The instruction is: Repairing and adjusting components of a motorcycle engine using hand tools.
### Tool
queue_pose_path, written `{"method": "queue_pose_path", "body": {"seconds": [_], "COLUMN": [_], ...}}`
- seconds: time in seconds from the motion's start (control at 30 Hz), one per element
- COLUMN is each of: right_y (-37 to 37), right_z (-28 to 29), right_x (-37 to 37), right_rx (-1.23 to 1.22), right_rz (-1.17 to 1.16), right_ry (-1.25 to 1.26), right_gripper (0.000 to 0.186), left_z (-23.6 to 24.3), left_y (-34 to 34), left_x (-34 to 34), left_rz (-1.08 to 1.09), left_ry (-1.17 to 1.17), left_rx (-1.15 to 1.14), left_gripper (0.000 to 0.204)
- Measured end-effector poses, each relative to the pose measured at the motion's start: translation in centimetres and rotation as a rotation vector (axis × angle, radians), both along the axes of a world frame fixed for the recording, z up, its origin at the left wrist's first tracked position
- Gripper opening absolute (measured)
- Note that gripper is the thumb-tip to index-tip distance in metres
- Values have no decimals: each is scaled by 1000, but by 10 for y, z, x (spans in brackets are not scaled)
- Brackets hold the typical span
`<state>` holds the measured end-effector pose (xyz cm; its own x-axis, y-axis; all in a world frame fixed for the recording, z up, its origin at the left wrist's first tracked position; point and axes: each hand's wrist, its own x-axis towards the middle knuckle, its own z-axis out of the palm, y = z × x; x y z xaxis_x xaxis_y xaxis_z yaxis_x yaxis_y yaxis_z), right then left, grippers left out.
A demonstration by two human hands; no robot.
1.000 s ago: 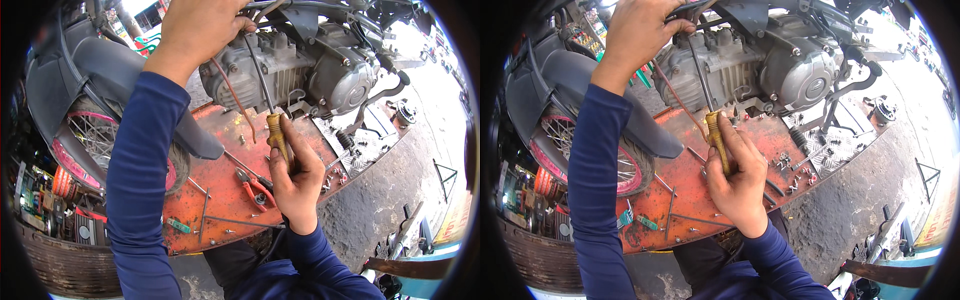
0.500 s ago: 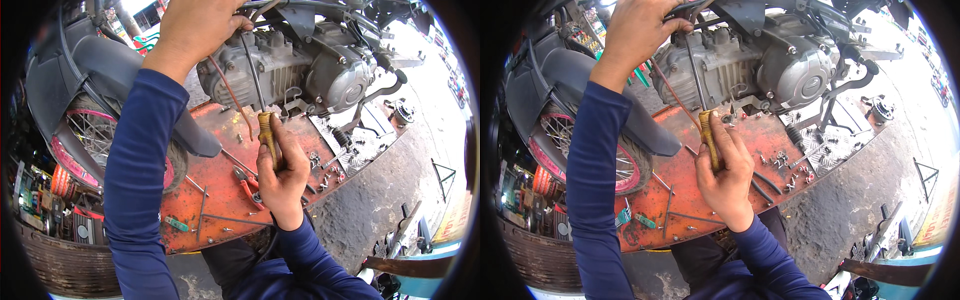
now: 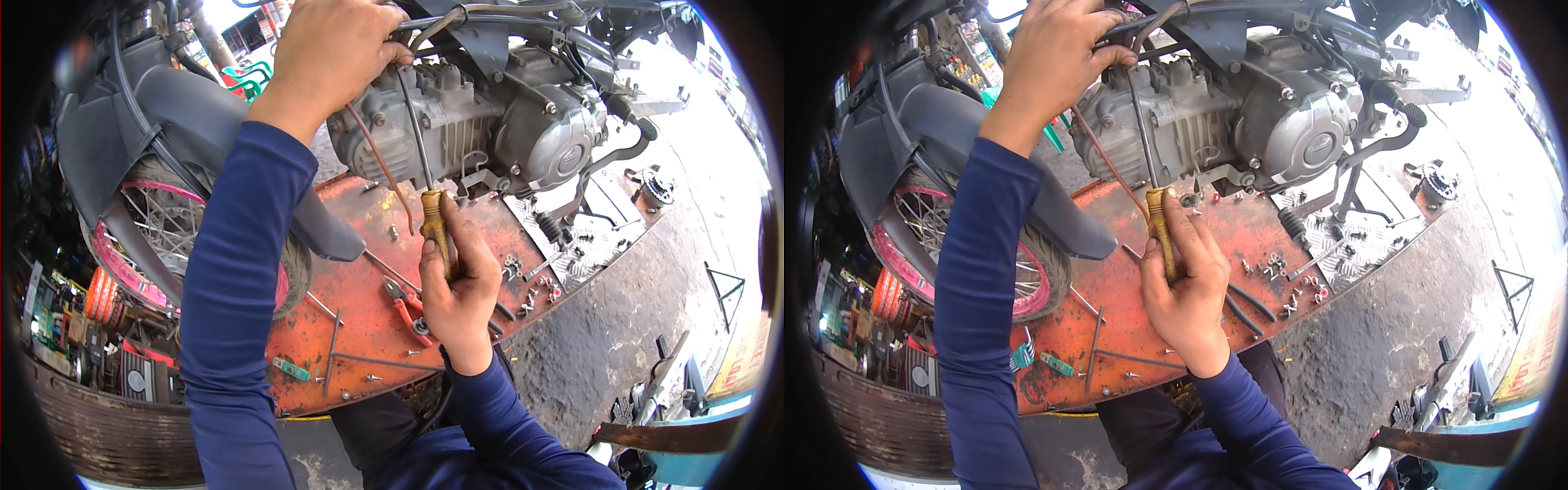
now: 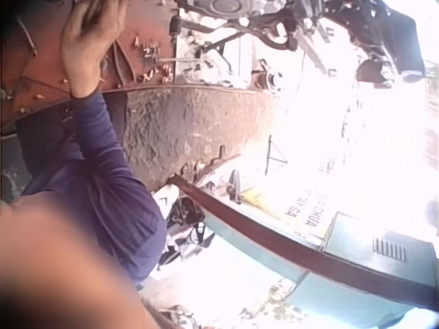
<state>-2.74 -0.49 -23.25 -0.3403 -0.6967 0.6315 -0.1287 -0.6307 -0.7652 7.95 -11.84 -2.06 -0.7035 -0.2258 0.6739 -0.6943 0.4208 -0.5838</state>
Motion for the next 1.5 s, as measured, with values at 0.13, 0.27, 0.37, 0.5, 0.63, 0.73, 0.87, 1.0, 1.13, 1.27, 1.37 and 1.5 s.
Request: {"method": "queue_pose_path", "body": {"seconds": [0.13, 0.27, 0.37, 0.5, 0.63, 0.73, 0.87, 1.0, 1.13, 1.27, 1.37, 1.5], "right_y": [-4, -2, -1, -5, -13, -7, 2, -6, -10, -10, -12, -14], "right_z": [-2, -1, -1, -5, -12, -6, 0, -5, -9, -11, -13, -18], "right_x": [1, 2, 1, 3, 7, 4, 2, 3, 6, 7, 9, 9], "right_rx": [-87, -37, -27, -64, -127, -97, 27, -80, -84, -81, -96, -104], "right_rz": [-46, -19, -13, -29, -27, -12, 46, -21, -19, -38, -35, -43], "right_ry": [42, 21, 28, 21, -2, 7, -28, 22, 11, 28, 13, 11], "right_gripper": [48, 48, 48, 48, 49, 49, 49, 49, 50, 51, 51, 51], "left_z": [1, 0, 0, 1, 2, -3, -6, -2, 0, 0, -1, 0], "left_y": [0, 0, 0, 0, 1, -13, -10, -12, -3, -3, -1, 0], "left_x": [0, 0, 0, -1, -2, 5, 3, 5, 1, 1, 1, -1], "left_rz": [-13, -14, -7, -8, 43, 108, 130, 100, 26, 59, 43, 37], "left_ry": [-4, 4, -4, -1, -9, -13, -14, -43, 5, -16, -1, -9], "left_rx": [8, 24, 23, 14, 40, -23, -28, -94, 1, -2, 10, 0], "left_gripper": [22, 22, 22, 23, 23, 42, 42, 45, 24, 24, 23, 22]}}
